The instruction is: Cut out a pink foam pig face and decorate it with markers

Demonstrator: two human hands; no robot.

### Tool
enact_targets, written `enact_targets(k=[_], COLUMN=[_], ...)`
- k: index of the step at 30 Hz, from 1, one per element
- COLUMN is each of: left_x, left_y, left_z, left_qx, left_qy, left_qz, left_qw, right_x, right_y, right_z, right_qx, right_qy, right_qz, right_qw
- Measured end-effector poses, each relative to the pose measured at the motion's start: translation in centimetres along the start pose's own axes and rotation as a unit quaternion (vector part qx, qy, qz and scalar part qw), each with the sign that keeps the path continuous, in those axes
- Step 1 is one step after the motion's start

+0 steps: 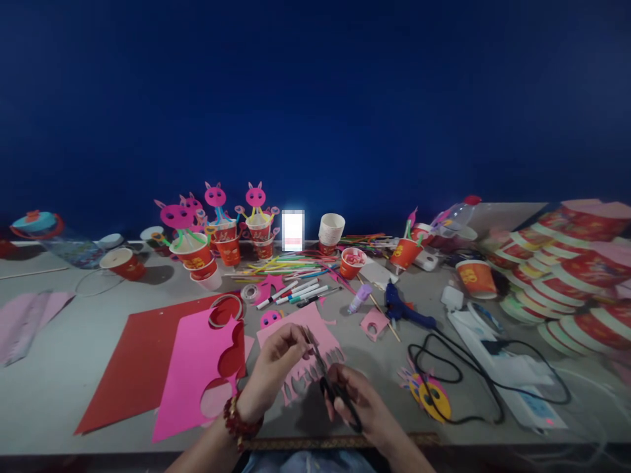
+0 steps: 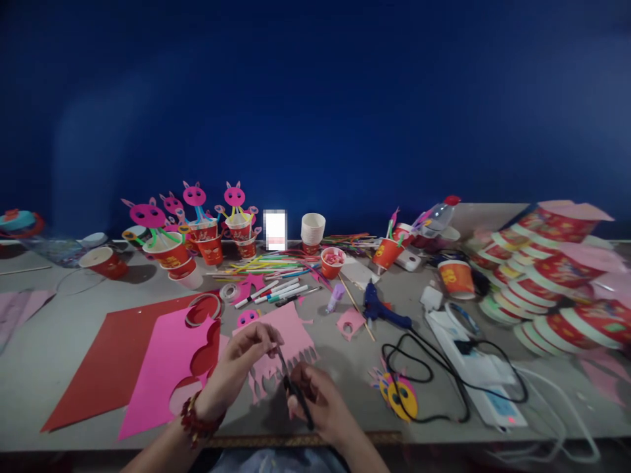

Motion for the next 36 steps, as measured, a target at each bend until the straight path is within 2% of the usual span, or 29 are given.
enact_targets(k=[13,22,36], left_x=[0.40,0.38,0.49], left_y=[0.14,-0.20,-0.15], left_z=[-0.22,-0.69,-0.94], left_qx=[0.032,-0.003,0.001], left_qy=[-0.012,-0.043,-0.054], left_qz=[-0.019,-0.007,-0.019], left_qw=[0.999,0.999,0.998], right_x=[-0.12,0.09,0.42], right_y=[-0.34,-0.05,0.17], right_z=[-0.11,-0.40,-0.72], right_qx=[0.025,0.027,0.021], right_qy=[-0.008,-0.015,-0.015], right_qz=[0.008,0.008,0.007], right_qw=[1.000,0.999,1.000])
Point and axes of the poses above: each hand's wrist, its own x-axis towards the middle knuckle, its own z-axis out of the palm, y = z × x, the point moved 2 cm from there along x, towards the middle knuckle, and after that the axes turned 15 degrees about z, right-handed, at the moved point
